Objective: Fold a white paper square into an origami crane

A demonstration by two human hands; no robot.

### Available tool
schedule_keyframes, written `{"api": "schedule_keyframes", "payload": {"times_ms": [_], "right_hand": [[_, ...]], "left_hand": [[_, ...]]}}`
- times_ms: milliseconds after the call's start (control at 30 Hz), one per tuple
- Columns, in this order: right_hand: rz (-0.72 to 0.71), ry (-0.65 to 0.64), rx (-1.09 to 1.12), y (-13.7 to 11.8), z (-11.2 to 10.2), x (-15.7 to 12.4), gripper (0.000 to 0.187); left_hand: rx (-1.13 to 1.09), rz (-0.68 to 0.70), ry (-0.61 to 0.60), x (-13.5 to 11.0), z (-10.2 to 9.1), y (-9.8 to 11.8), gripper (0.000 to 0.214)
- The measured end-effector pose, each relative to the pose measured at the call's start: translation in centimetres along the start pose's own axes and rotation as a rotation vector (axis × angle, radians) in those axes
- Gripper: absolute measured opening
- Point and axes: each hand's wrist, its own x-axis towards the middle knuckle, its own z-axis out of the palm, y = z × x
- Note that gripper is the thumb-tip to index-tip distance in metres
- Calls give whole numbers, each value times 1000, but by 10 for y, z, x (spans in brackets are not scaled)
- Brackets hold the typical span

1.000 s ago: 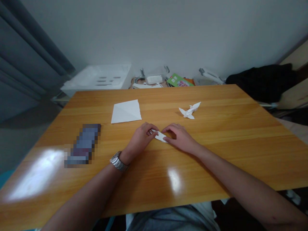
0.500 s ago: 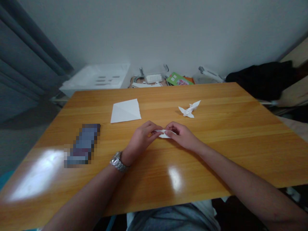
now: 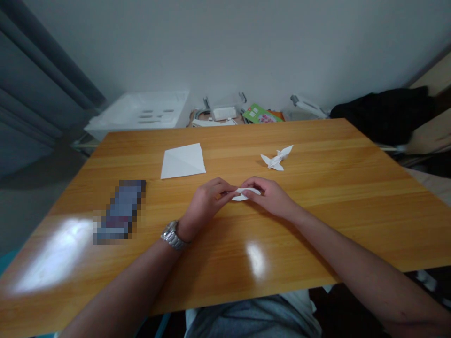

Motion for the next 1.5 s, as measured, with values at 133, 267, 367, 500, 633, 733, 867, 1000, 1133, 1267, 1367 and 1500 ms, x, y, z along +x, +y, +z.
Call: {"api": "schedule_keyframes", "payload": {"times_ms": [133,267,367,500,633,733,867,1000,1133,1267,1367,1500], "right_hand": [[-28,7,-42,-2,-1,0,19],[-40,5,-65,-3,0,0,18],[-37,22,-75,-3,2,0,18],[6,22,-55,-3,3,0,21],[-13,23,-73,-4,3,0,18],[-54,35,-88,-4,2,0,17],[-79,37,-103,-5,0,0,17],[-83,33,-102,-6,1,0,17],[-55,27,-89,-6,3,-1,20],[-54,3,-80,-6,4,0,22],[-84,1,-80,-5,3,0,23],[-70,-1,-40,-4,0,1,25]], "left_hand": [[-16,-49,12,1,0,3,17],[-17,-112,16,1,1,5,19],[-43,-174,26,0,3,4,19],[-102,-247,45,-1,7,3,19],[-169,-288,49,-1,10,4,21],[-244,-322,51,0,11,6,26],[-240,-329,40,0,10,7,27],[-171,-293,29,-1,8,6,21],[-146,-288,39,-1,8,6,22],[-162,-293,18,0,8,10,23],[-210,-309,9,2,7,13,23],[-346,-369,-6,3,5,13,25]]}}
